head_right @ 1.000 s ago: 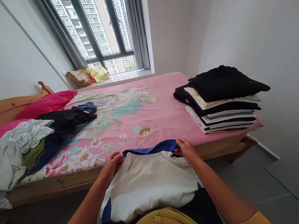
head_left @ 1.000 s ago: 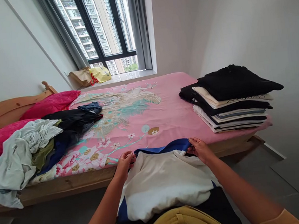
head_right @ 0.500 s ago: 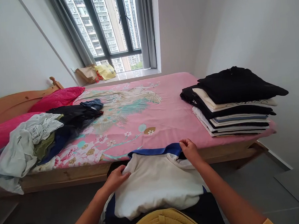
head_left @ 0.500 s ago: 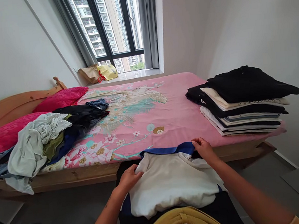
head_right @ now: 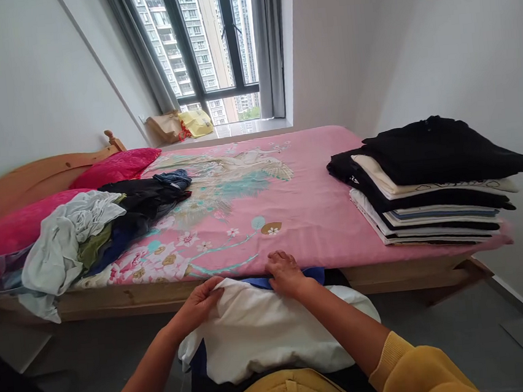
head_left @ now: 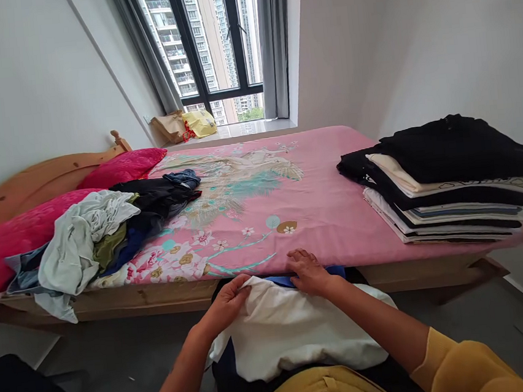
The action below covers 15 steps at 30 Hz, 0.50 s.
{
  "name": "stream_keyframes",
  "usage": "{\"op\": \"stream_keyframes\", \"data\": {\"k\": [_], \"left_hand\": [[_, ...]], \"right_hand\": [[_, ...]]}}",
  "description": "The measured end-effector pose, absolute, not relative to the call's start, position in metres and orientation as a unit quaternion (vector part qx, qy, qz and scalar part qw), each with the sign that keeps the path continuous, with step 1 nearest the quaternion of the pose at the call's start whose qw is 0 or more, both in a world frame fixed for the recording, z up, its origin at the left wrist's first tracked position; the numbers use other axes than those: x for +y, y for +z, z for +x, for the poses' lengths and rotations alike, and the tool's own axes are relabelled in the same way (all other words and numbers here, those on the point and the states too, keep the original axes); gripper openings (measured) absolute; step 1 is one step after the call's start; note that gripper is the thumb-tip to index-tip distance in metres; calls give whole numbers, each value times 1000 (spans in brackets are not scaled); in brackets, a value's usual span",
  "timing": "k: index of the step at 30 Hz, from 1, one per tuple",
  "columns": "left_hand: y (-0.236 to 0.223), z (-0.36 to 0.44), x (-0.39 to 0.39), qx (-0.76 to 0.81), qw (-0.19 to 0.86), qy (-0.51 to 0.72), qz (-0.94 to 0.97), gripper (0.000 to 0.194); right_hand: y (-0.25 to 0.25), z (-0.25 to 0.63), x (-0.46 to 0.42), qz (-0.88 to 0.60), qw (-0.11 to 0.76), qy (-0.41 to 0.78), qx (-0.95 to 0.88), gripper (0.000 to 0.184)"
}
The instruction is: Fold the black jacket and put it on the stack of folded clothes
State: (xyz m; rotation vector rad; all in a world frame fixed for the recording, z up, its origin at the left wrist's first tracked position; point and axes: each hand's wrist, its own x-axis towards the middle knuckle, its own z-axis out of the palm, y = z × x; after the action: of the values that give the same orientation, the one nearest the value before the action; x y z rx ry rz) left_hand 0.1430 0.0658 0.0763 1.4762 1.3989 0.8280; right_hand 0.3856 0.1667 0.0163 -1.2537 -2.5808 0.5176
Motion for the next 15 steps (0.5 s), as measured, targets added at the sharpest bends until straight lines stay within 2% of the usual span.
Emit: {"op": "stream_keyframes", "data": {"k": [1,3,6,8,10,12,13,15], "left_hand": [[82,144,66,571,454,336,596,33],[92,146,66,577,464,325,588,39],[106,151,63,564,480,290,606,45],[116,157,61,545,469,268,641,45],[126,161,60,536,427,249,684,47],[131,161,62,544,365,242,716,52],[132,159,65,553,332,253,722,53],[128,153,73,577,273,303,708,50]], "right_hand": [[16,385,167,-417,107,180,-885,19],[15,387,165,-404,116,207,-883,18],[17,395,160,-382,138,338,-849,38],[19,399,156,-368,123,439,-811,53],[25,403,153,-377,76,487,-784,46],[39,408,154,-410,59,510,-754,26],[50,412,155,-432,78,526,-728,20],[83,423,161,-473,173,569,-650,23]]}}
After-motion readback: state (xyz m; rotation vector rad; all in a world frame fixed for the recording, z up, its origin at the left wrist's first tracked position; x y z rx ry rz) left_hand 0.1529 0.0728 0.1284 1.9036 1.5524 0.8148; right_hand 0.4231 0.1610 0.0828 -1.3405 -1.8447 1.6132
